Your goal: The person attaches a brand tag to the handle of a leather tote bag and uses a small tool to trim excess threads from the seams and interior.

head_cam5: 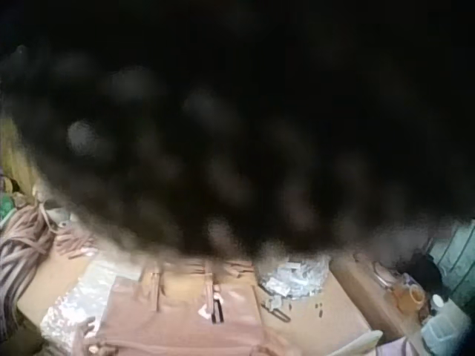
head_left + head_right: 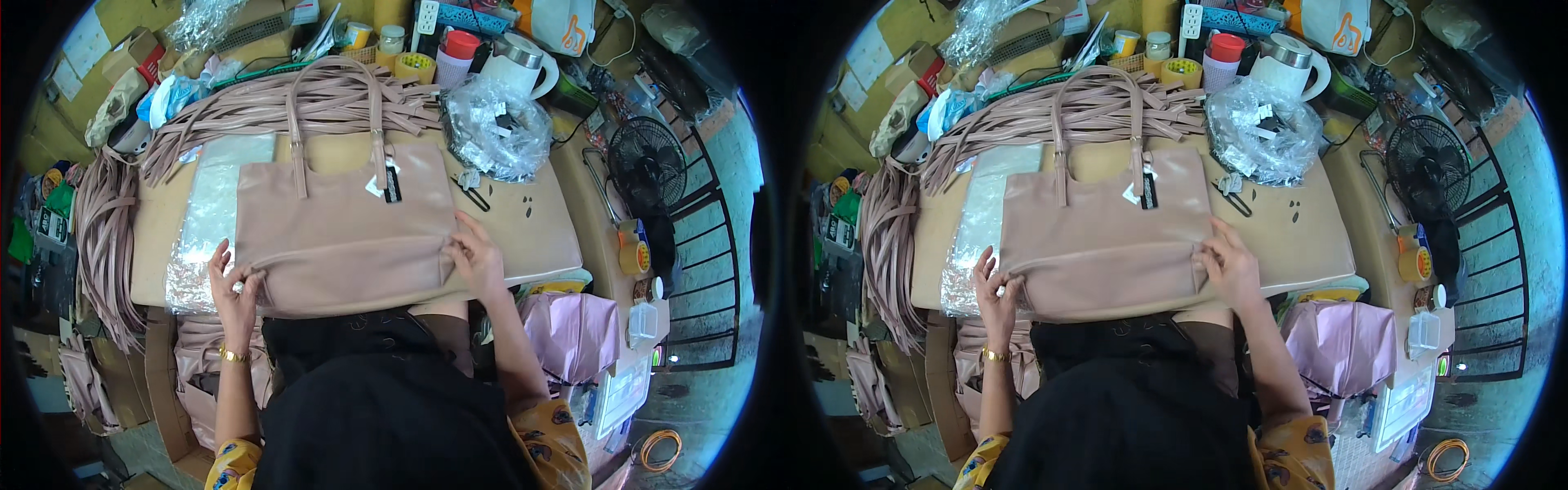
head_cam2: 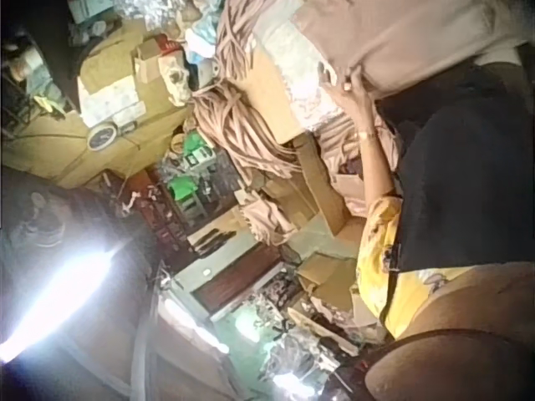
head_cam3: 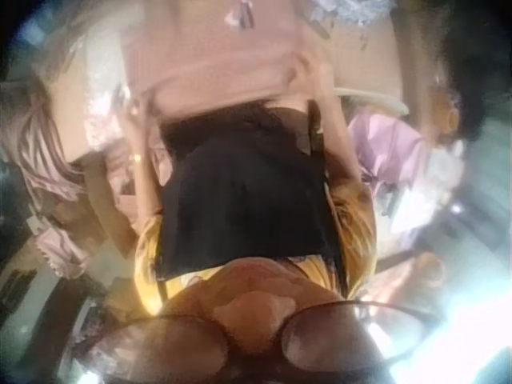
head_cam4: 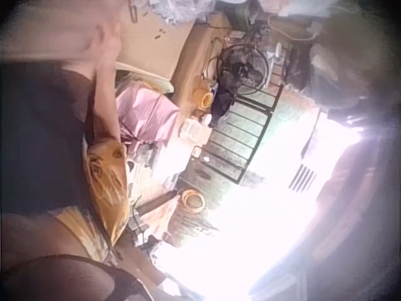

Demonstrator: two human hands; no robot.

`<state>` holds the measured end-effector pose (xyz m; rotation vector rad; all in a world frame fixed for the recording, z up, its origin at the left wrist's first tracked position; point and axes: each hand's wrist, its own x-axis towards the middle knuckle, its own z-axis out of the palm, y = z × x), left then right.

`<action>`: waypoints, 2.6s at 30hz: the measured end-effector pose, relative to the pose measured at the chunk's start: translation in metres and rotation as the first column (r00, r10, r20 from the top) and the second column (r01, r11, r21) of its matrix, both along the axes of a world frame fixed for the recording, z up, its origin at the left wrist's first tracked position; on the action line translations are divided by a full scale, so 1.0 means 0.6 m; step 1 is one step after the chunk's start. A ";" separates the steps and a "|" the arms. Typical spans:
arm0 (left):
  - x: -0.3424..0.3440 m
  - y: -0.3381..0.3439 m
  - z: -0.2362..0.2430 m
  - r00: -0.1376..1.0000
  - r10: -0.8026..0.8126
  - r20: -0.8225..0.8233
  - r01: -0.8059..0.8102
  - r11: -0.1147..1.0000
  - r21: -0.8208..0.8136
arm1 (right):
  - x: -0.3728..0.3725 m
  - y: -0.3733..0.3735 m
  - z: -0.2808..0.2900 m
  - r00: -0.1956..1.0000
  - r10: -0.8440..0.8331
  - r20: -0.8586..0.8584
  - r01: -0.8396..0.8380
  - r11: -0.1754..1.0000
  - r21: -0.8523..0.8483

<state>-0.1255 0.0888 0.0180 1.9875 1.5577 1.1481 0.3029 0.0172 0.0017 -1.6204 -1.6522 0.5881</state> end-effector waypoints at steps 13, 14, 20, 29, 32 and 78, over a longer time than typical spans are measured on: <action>-0.027 -0.001 -0.069 0.835 0.151 0.530 0.044 0.940 -0.337 | 0.004 0.023 -0.006 0.862 -0.137 -0.487 0.011 0.967 -0.253; -0.030 0.000 -0.076 0.852 0.139 0.505 0.035 0.947 -0.320 | 0.003 0.022 -0.016 0.872 -0.127 -0.473 0.024 0.976 -0.219; -0.009 -0.015 -0.018 0.985 0.088 -0.145 -0.082 0.995 0.050 | -0.004 0.007 -0.048 0.998 0.041 0.047 -0.047 0.988 0.146; 0.175 -0.087 0.023 0.603 -0.555 -0.573 0.567 0.803 -0.181 | -0.212 0.039 0.062 0.765 0.276 0.582 -0.306 0.951 -0.048; 0.144 -0.103 0.002 0.601 -0.433 -0.672 0.455 0.876 -0.158 | -0.187 -0.011 0.029 0.784 0.278 0.555 -0.270 0.958 -0.099; 0.173 -0.078 0.115 0.711 -0.562 -0.423 0.414 0.821 -0.394 | -0.139 0.030 0.121 0.676 0.254 0.692 -0.458 0.880 0.124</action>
